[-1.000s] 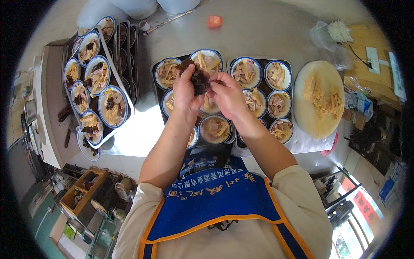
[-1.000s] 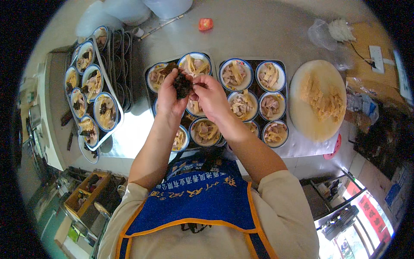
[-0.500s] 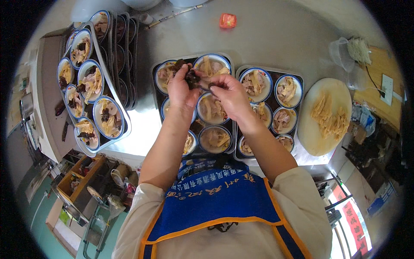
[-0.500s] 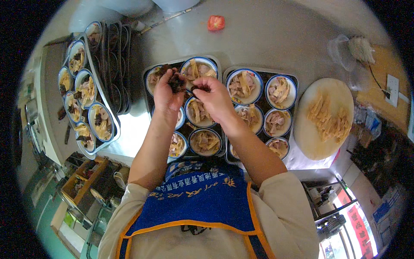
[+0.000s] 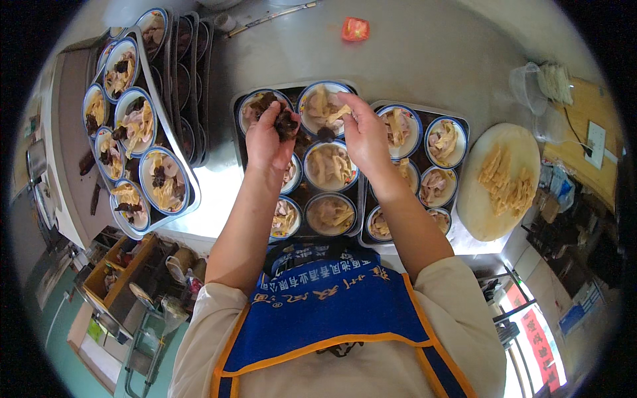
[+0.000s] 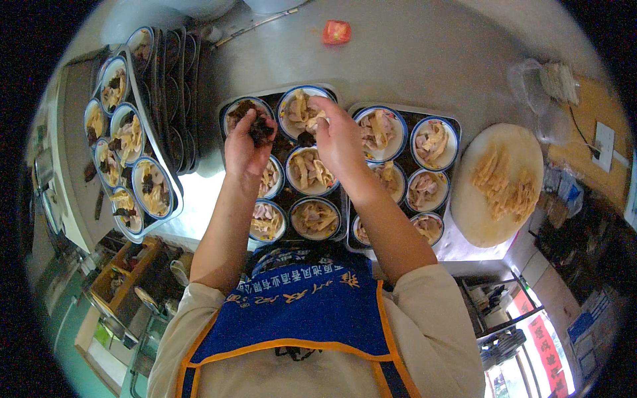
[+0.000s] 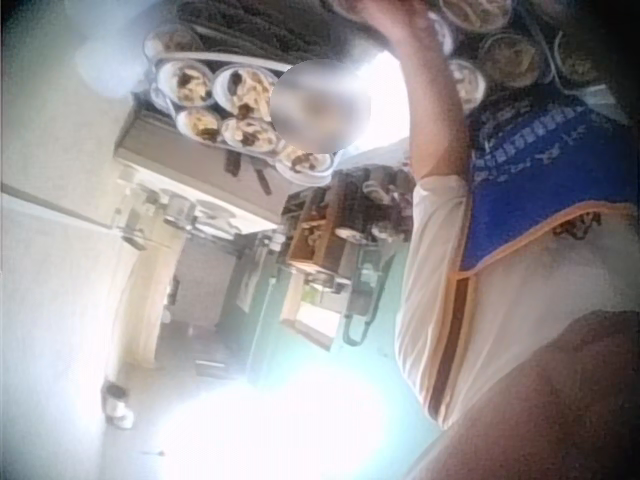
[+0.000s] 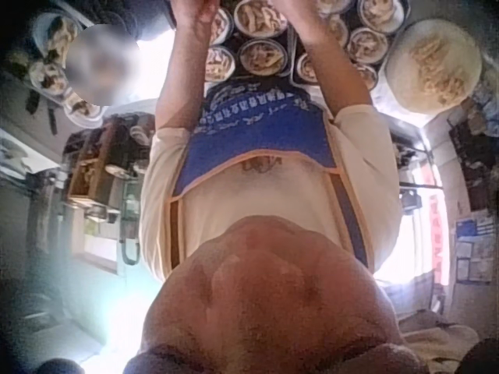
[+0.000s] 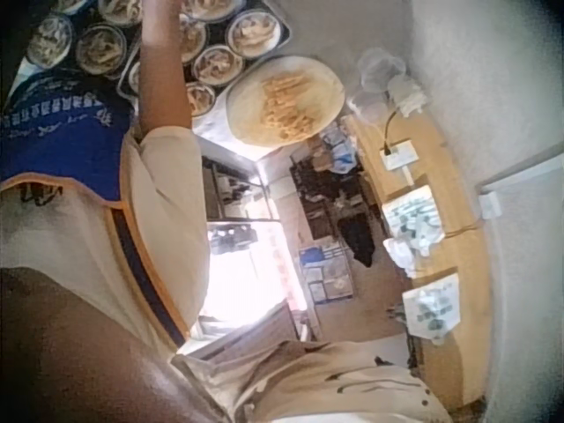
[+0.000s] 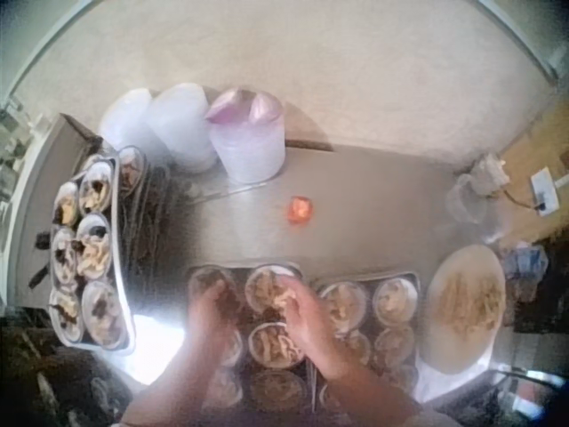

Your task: The person assembles multiple bowls of food by hand, adding dark toppings and shredded ingredients to each bowl. They move trays of bowls across the counter and continue topping them in sequence.

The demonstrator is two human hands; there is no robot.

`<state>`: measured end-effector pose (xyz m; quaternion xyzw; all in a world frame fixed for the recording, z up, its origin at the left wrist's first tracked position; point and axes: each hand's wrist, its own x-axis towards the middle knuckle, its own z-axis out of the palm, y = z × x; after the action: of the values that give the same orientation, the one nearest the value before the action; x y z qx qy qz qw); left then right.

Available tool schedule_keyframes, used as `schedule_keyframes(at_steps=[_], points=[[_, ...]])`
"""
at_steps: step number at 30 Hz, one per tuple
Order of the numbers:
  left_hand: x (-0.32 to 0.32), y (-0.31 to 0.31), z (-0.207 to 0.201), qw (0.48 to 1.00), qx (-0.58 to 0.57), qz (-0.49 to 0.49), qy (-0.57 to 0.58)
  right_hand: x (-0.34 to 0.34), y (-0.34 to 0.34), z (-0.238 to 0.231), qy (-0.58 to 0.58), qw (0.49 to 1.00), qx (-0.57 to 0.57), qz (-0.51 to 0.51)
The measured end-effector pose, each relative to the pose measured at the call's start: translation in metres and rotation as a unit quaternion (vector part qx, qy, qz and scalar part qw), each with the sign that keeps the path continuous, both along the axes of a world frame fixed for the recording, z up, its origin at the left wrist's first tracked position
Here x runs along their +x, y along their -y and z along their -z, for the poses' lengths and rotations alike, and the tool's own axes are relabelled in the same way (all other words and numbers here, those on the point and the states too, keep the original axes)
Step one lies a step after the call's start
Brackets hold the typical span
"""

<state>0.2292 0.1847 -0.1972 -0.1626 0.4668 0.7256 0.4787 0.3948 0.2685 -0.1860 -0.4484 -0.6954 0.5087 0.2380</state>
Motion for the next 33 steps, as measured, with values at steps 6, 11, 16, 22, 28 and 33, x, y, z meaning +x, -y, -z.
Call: schedule_keyframes(at_steps=[6,11,16,22,28,33], points=[[0.012,-0.004,0.0,0.998,-0.032,0.036,0.028,-0.008,0.019,-0.012,-0.04,0.998,0.028,-0.044],[0.027,-0.01,0.001,0.997,0.03,0.043,0.054,-0.018,0.023,-0.011,-0.013,0.996,0.066,-0.062],[0.028,-0.014,0.008,0.997,0.014,0.039,0.06,-0.017,0.021,-0.016,-0.04,0.998,0.008,-0.042],[0.034,-0.021,0.001,0.999,-0.013,0.047,0.009,-0.02,0.023,-0.012,-0.026,0.996,0.076,-0.025],[0.028,-0.02,0.002,0.999,-0.029,0.031,0.035,-0.013,0.012,-0.001,-0.09,0.975,-0.202,0.028],[0.008,-0.006,0.002,0.993,0.029,0.038,0.105,-0.004,-0.002,0.004,-0.176,0.935,-0.299,0.076]])
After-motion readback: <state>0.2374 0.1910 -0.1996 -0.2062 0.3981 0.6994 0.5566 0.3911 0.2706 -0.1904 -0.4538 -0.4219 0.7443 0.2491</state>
